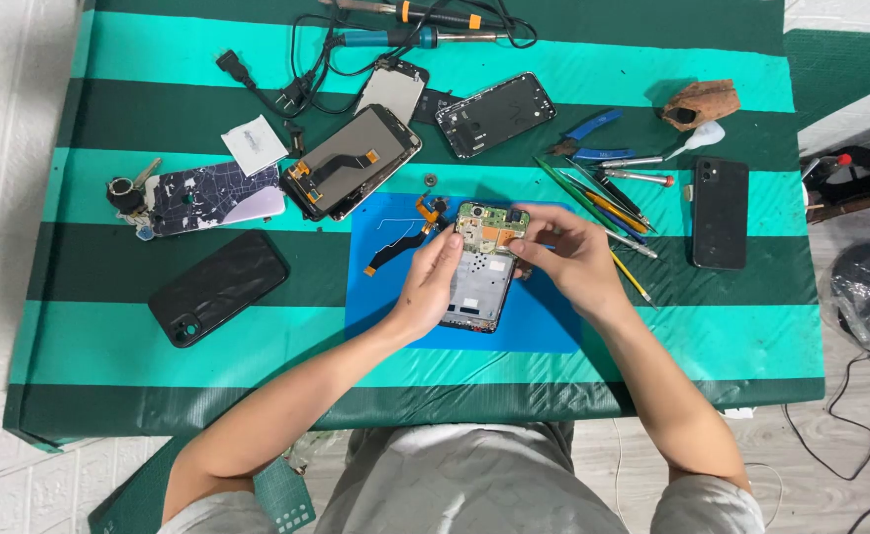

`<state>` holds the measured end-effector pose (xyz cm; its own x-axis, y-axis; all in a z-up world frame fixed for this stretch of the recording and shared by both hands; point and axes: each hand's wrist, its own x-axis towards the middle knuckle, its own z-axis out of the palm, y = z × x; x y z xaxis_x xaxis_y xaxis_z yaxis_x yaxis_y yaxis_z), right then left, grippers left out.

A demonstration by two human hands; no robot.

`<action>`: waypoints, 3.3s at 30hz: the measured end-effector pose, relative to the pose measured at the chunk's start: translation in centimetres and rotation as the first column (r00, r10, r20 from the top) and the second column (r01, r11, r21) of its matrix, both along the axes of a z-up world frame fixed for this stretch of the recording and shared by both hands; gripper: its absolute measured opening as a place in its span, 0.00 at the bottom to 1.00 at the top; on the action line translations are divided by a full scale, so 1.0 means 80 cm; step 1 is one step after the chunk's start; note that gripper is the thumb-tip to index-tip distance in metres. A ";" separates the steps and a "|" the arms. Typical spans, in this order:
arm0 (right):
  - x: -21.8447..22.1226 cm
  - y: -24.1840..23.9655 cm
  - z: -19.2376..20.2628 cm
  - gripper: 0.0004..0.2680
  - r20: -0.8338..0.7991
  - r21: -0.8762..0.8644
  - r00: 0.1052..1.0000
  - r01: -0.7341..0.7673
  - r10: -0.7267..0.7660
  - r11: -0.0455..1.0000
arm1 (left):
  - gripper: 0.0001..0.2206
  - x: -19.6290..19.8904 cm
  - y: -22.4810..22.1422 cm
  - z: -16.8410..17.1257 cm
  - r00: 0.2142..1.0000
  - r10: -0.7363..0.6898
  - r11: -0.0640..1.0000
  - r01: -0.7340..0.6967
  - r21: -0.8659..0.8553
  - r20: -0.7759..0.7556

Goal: Assembling internal smartphone components by installing the motherboard and connecting ribbon cables

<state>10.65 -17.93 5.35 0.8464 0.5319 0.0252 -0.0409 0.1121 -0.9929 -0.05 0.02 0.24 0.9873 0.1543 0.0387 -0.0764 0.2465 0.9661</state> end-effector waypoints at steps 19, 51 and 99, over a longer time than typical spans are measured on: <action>-0.001 -0.008 -0.013 0.08 0.067 0.069 0.988 -0.144 0.140 0.987 | 0.17 -0.019 -0.013 0.050 0.977 0.151 0.955 -0.184 0.235 0.151; -0.012 -0.004 0.000 0.08 0.150 0.068 0.984 -0.109 0.098 0.992 | 0.12 -0.008 -0.006 0.036 0.940 0.217 0.949 -0.266 0.167 0.265; -0.010 -0.004 0.013 0.03 0.240 0.108 0.956 -0.201 0.170 0.974 | 0.13 -0.010 -0.001 0.045 0.848 0.154 0.926 -0.302 0.226 0.507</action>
